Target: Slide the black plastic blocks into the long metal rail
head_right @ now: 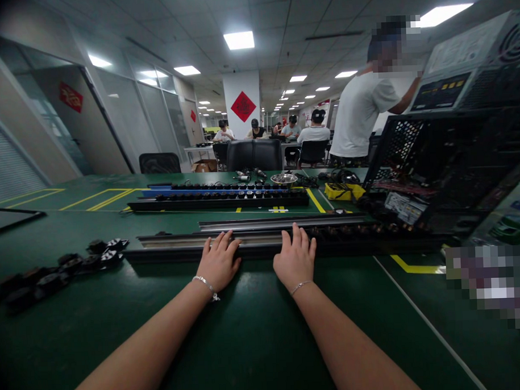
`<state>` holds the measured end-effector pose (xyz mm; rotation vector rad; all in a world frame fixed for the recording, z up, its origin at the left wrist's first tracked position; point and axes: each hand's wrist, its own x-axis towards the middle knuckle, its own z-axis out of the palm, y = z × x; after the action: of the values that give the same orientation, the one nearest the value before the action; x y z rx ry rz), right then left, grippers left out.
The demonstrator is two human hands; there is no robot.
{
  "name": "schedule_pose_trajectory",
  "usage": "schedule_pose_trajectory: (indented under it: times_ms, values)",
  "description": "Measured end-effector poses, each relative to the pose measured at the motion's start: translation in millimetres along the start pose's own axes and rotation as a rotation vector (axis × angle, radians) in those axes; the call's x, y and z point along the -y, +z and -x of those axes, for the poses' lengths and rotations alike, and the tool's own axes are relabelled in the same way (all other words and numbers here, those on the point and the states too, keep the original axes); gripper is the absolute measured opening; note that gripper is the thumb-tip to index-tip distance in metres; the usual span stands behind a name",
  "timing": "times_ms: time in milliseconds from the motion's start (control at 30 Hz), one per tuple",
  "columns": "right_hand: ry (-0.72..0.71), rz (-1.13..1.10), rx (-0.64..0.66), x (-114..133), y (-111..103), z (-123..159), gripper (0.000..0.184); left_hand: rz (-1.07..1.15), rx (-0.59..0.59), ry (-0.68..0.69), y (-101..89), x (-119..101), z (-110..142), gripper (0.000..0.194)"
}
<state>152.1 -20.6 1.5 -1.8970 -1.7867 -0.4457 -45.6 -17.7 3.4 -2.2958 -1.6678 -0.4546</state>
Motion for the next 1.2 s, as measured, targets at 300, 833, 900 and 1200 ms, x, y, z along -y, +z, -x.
schedule_pose_trajectory:
  times_ms: [300, 833, 900, 1200]
  values:
    - [-0.033, -0.046, -0.03, 0.8, -0.2, 0.2, 0.051, 0.003, 0.021, -0.007, -2.5, -1.0, -0.2, 0.044]
    - [-0.088, -0.114, -0.063, 3.7, 0.2, 0.9, 0.05, -0.004, -0.003, 0.003, 1.1, -0.4, 0.3, 0.046]
    - [-0.093, -0.136, -0.07, 4.0, 0.4, 1.0, 0.051, 0.0, 0.004, 0.001, 0.2, -0.5, 0.1, 0.046]
    - [-0.13, -0.207, -0.099, 5.7, 1.4, 1.5, 0.053, -0.008, 0.006, -0.006, -0.6, -1.3, 0.5, 0.047]
